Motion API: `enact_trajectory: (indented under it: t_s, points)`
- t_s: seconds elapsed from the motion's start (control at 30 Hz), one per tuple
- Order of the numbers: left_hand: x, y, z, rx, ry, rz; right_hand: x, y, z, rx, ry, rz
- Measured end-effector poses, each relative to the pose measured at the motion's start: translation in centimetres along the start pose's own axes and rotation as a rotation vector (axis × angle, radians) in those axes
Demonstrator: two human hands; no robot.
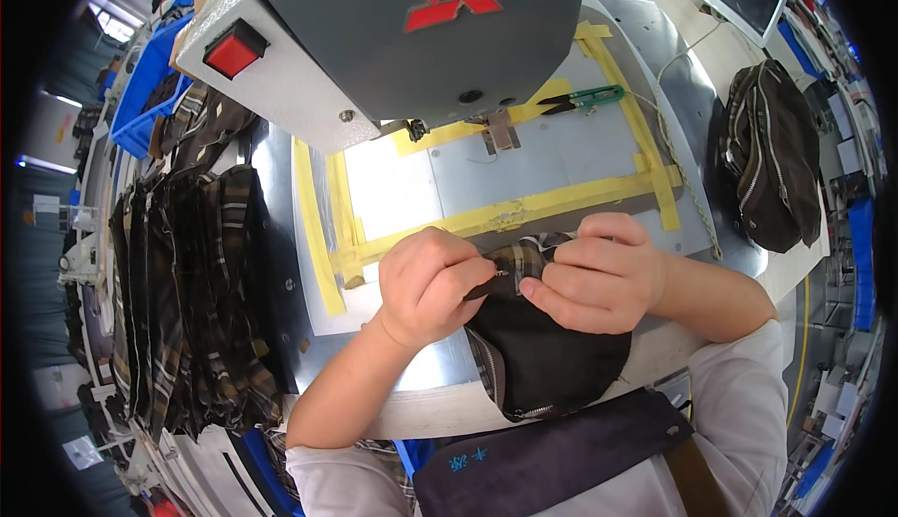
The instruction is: The person operates an industrial sewing machine to stitch a zipper onto a black fabric bag. They guide the bag under the needle, sew along the zipper line, and periodically use scissors to trim threads. The process is repeated for multiple bags in a factory setting.
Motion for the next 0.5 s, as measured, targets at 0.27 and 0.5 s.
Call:
enact_trajectory:
  t_s: [0.27, 0.5]
  points:
    - [-0.3, 0.6, 0.7, 0.143, 0.028, 0.037, -0.3, -0.8, -2.4, -0.264, 0.332, 0.107]
    - [0.1, -0.3, 2.5, 0.488, -0.181, -0.110, -0.7, -6.9, -2.1, -1.020, 0.875, 0.594]
Point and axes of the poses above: each hand's wrist, its own y-axis towards the middle knuckle, its own x-axis out of the back of the hand, z = x × y, the point moved 5 cm from there along y, towards the middle knuckle, and after that the axes turned 12 degrees about z, right-handed, at the moved point
